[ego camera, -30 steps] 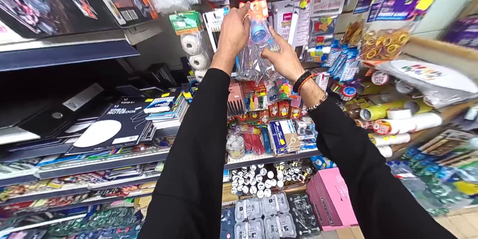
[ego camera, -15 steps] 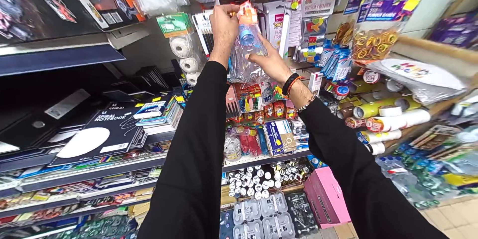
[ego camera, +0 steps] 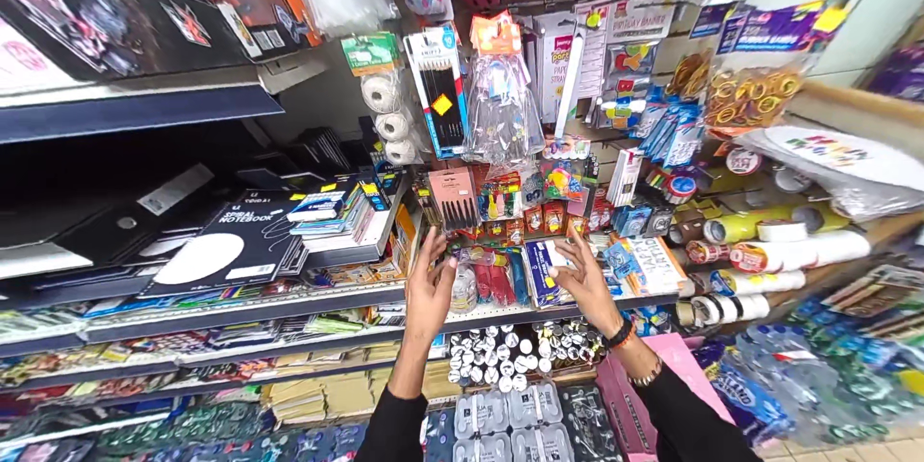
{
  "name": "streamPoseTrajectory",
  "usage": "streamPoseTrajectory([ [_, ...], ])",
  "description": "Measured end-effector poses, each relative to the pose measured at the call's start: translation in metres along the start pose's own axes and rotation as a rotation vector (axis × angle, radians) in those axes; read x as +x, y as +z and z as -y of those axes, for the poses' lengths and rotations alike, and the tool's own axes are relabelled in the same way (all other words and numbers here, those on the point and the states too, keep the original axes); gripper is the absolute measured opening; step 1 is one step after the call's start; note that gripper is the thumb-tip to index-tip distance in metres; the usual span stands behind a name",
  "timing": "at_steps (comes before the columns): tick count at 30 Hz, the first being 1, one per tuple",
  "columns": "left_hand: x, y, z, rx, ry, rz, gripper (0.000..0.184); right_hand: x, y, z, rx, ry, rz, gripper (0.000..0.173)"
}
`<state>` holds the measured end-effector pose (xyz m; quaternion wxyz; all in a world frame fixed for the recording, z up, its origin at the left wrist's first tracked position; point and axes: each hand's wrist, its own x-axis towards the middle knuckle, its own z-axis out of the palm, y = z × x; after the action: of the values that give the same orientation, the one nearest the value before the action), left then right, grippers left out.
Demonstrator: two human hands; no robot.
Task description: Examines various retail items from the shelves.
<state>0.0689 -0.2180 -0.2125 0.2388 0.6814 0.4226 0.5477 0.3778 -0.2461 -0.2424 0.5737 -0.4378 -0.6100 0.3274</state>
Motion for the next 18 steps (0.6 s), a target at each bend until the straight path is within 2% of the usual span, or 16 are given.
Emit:
streamPoseTrajectory([
  [5, -0.174, -0.001, 0.058, -0.098, -0.342, 0.006, 0.065, -0.141, -0.01, -0.043, 0.162, 0.188, -0.119, 0.071],
  [9, -0.259, 0.009, 0.062, -0.25, -0.576, -0.003, 0.064, -0.207, 0.0, -0.061, 0.264, 0.317, -0.149, 0.066],
  [13, -0.289, 0.019, 0.046, -0.256, -0.599, -0.033, 0.064, -0.224, 0.001, -0.066, 0.355, 0.332, -0.125, 0.073],
  [18, -0.286, 0.025, 0.04, -0.288, -0.592, -0.101, 0.064, -0.207, -0.007, -0.066, 0.318, 0.247, -0.206, 0.078],
])
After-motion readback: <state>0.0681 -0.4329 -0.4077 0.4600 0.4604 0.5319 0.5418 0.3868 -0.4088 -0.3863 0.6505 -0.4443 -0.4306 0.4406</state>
